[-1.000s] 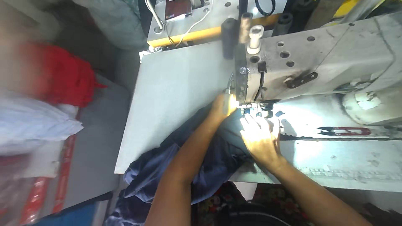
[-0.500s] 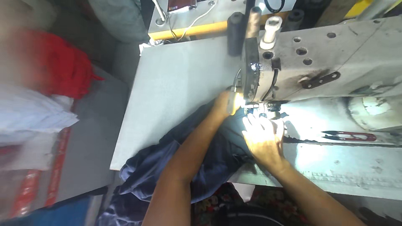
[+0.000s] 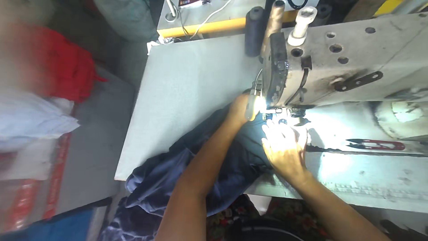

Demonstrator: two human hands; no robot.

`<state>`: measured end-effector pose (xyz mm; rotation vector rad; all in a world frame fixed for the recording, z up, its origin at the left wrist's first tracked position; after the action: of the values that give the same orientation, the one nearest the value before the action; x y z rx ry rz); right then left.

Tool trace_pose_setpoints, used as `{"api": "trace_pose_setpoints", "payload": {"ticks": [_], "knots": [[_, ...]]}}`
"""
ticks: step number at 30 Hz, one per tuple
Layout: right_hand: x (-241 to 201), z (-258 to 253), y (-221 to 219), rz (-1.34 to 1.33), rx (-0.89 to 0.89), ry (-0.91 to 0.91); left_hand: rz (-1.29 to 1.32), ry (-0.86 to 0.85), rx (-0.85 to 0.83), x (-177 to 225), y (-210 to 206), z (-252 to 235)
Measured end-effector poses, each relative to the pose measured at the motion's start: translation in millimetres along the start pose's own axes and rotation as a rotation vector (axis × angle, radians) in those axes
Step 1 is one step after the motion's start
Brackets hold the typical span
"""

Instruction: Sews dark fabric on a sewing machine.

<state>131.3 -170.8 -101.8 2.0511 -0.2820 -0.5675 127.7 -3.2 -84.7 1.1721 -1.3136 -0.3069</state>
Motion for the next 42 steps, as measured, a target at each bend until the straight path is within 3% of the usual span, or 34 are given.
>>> {"api": "trace_pose_setpoints", "payload": {"ticks": [10, 15, 20, 22, 24, 27, 42], "knots": [[0, 2, 1, 0.019, 0.032, 0.01, -0.034, -0.001, -0.019, 2, 1, -1], [-2, 3, 1, 0.033, 0.026, 0.021, -0.087, -0.141, 0.092, 5, 6, -3], [-2, 3, 1, 0.024, 0.037, 0.037, -0.037, -0.118, 0.256, 16, 25, 28], [-1, 3, 0, 0.028, 0.03, 0.033, -0.001, -0.061, 0.162, 21, 19, 45], [-1, 3, 2, 0.031, 0.036, 0.027, 0.045, -0.127, 0.046, 12, 1, 54], [0, 2, 2, 0.012, 0.017, 0.012, 0.007, -0.192, 0.077, 0, -10, 56], [0, 2, 1, 0.058, 0.012, 0.024, -0.244, -0.1, -0.035, 2, -13, 47]]}}
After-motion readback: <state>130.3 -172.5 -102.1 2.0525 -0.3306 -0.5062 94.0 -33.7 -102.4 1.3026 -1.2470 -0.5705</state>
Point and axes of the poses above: each hand's wrist, its own z-axis away from the middle knuckle, its own y-axis out of the back of the hand, x = y × z, the point moved 6 cm from there along -z, towards the middle knuckle, and after that the axes turned 5 degrees about x, right-handed, at the moved point
